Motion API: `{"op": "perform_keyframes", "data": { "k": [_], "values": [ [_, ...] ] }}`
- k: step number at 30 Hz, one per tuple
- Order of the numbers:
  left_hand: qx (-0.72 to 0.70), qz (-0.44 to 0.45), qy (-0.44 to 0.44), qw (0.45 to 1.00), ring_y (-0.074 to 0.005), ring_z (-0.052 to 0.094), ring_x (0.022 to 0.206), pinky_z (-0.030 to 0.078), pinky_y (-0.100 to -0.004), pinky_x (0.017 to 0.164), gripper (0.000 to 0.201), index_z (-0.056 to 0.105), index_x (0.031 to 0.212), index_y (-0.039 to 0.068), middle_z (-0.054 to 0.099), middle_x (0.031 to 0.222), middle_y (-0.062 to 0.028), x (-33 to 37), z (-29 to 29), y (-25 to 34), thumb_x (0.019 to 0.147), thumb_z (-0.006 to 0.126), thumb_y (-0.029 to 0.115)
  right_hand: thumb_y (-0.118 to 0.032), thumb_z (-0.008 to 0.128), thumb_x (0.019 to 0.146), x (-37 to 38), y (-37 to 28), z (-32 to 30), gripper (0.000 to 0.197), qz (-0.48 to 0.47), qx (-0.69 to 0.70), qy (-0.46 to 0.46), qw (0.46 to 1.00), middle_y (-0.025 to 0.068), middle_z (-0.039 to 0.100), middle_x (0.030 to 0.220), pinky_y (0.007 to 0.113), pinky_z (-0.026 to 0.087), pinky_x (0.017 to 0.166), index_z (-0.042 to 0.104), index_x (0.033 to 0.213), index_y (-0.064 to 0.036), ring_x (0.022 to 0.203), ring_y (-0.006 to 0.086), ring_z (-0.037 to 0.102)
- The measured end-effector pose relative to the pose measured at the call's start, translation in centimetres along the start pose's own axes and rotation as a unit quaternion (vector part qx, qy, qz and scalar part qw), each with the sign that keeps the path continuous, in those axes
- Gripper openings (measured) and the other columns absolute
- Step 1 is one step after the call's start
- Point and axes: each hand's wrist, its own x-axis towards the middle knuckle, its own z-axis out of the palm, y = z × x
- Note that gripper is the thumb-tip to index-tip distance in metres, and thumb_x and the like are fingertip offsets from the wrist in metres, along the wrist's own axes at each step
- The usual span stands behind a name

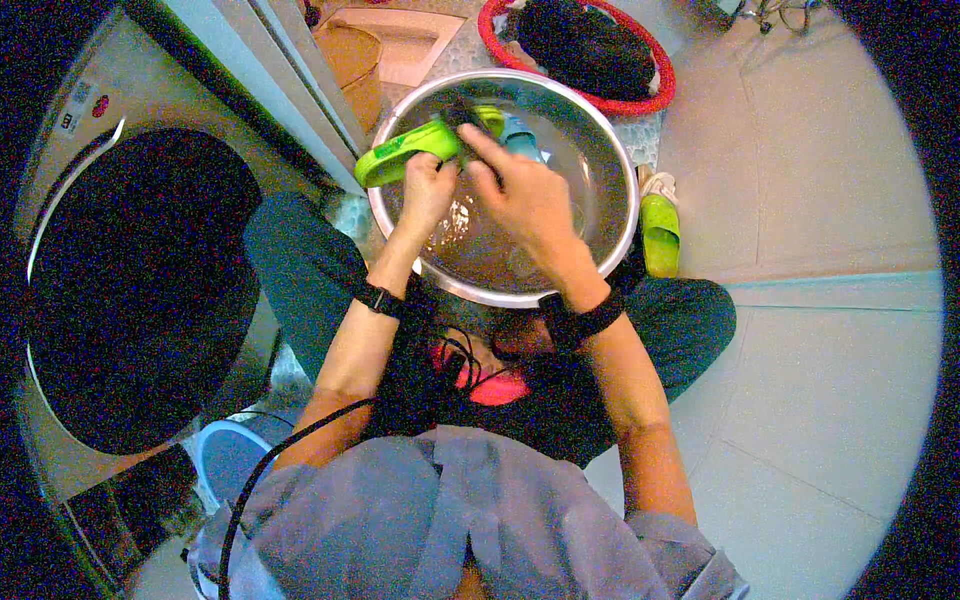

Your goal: Manually scrub and wash plastic sandals in a basin with water and a brush.

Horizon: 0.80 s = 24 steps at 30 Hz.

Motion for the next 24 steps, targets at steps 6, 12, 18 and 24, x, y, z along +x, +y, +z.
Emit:
{"op": "perform_keyframes", "data": {
  "k": [6,12,18,24],
  "values": [
    [-0.036,0.032,0.039,0.998,-0.0140,0.059,0.070,0.046,-0.0285,0.065,0.013,0.064,0.085,-0.001,0.067,0.079,-0.0084,-0.2,0.1,1.0,0.082,0.054,0.006,-0.035,0.053,0.085,0.2,1.5,-0.3,0.038,-0.057,0.034,0.067,0.996,0.0153,0.064,0.078,0.042,0.050,0.058,0.053,0.124,-0.0329,0.066,0.0308,0.063],
    [-0.126,-0.038,0.001,0.991,-0.0127,0.060,0.073,0.047,-0.0280,0.065,0.017,0.066,0.090,0.000,0.066,0.084,-0.0060,-1.0,1.2,0.9,0.080,0.051,0.001,-0.034,0.051,0.086,-0.4,0.8,-0.2,0.038,-0.022,-0.041,-0.026,0.999,0.0173,0.064,0.077,0.043,0.050,0.059,0.053,0.124,-0.0313,0.065,0.0322,0.063],
    [-0.562,-0.193,-0.056,0.802,-0.0212,0.061,0.095,0.052,-0.0341,0.081,0.027,0.048,0.115,0.000,0.059,0.107,-0.0102,-0.1,2.5,1.0,0.094,0.047,0.017,-0.035,0.048,0.088,0.6,6.0,0.7,0.036,0.014,0.097,0.167,0.981,0.0199,0.064,0.091,0.041,0.051,0.066,0.054,0.123,-0.0284,0.073,0.0351,0.064],
    [-0.693,-0.277,-0.060,0.663,-0.0268,0.052,0.113,0.042,-0.0412,0.096,0.043,0.044,0.123,0.000,0.053,0.123,-0.0160,0.1,1.1,-0.2,0.096,0.038,0.033,-0.019,0.053,0.089,-2.4,5.0,0.2,0.041,0.047,0.277,0.118,0.952,0.0147,0.054,0.124,0.030,0.034,0.100,0.050,0.128,-0.0066,0.117,0.0212,0.049]
  ]
}}
